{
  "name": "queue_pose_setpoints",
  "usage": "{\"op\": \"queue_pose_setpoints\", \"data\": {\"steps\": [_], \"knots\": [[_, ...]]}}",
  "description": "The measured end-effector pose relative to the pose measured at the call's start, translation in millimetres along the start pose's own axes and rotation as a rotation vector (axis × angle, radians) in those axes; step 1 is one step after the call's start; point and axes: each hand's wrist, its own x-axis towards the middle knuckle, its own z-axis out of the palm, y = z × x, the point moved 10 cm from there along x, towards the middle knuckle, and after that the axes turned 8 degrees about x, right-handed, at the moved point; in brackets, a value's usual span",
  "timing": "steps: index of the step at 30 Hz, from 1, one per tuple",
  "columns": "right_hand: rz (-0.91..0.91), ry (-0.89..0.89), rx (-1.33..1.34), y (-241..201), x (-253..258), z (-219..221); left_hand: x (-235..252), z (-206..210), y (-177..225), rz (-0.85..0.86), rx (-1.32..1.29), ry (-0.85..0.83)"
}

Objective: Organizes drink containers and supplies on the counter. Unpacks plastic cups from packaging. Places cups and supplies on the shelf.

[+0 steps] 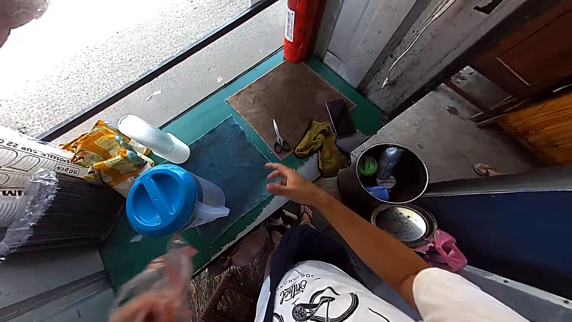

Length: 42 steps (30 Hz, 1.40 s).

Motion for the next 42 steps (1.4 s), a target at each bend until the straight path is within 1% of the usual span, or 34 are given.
{"op": "queue_pose_setpoints", "data": {"steps": [1,2,3,4,5,6,8,10,11,12,13,15,17,20,22,23,26,29,31,32,34,37,39,40,42], "knots": [[0.008,-0.213,0.247,-3,-27,36,-10,51,12,0.002,-0.081,-0.224],[0.008,-0.384,0.444,-8,-54,65,-21,99,16,0.007,-0.096,-0.364],[0.001,-0.496,0.572,-11,-76,84,-32,142,11,0.019,-0.071,-0.443],[0.008,-0.505,0.643,-11,-90,90,-41,180,0,0.044,-0.009,-0.513],[0.030,-0.408,0.648,-8,-95,82,-46,211,-13,0.057,0.043,-0.577],[0.045,-0.263,0.598,-1,-92,64,-47,236,-26,0.068,0.118,-0.622],[0.109,0.086,0.442,20,-86,9,-38,269,-43,0.111,0.275,-0.679],[0.177,0.374,0.419,42,-95,-40,-31,291,-53,0.159,0.284,-0.746],[0.181,0.486,0.460,50,-106,-56,-33,301,-56,0.198,0.255,-0.817],[0.170,0.569,0.524,57,-116,-65,-42,314,-58,0.237,0.225,-0.926],[0.150,0.615,0.595,63,-125,-69,-57,328,-57,0.270,0.196,-1.048],[0.137,0.594,0.716,69,-133,-63,-97,352,-53,0.327,0.162,-1.262],[0.147,0.525,0.753,71,-137,-51,-127,367,-52,0.373,0.179,-1.356],[0.183,0.426,0.744,82,-150,-39,-131,376,-54,0.416,0.218,-1.322],[0.157,0.346,0.705,88,-159,-36,-117,371,-60,0.394,0.265,-1.221],[0.155,0.335,0.664,92,-165,-38,-106,366,-64,0.367,0.299,-1.154],[0.173,0.398,0.566,104,-185,-59,-68,346,-82,0.228,0.371,-0.961],[0.222,0.510,0.439,109,-202,-97,-41,325,-98,0.105,0.562,-0.876],[0.239,0.580,0.270,107,-203,-131,-30,316,-108,0.036,0.698,-0.824],[0.247,0.622,0.160,102,-200,-152,-27,316,-114,0.029,0.755,-0.808],[0.243,0.697,-0.086,85,-181,-194,-27,324,-128,0.056,0.832,-0.828],[0.194,0.765,-0.452,58,-118,-242,-33,353,-150,0.070,0.783,-0.884],[0.201,0.744,-0.702,50,-66,-254,-41,376,-172,0.069,0.742,-0.907],[0.223,0.698,-0.786,55,-42,-254,-47,385,-187,0.054,0.761,-0.929],[0.253,0.603,-0.873,72,-9,-248,-62,394,-212,0.013,0.850,-0.973]]}}
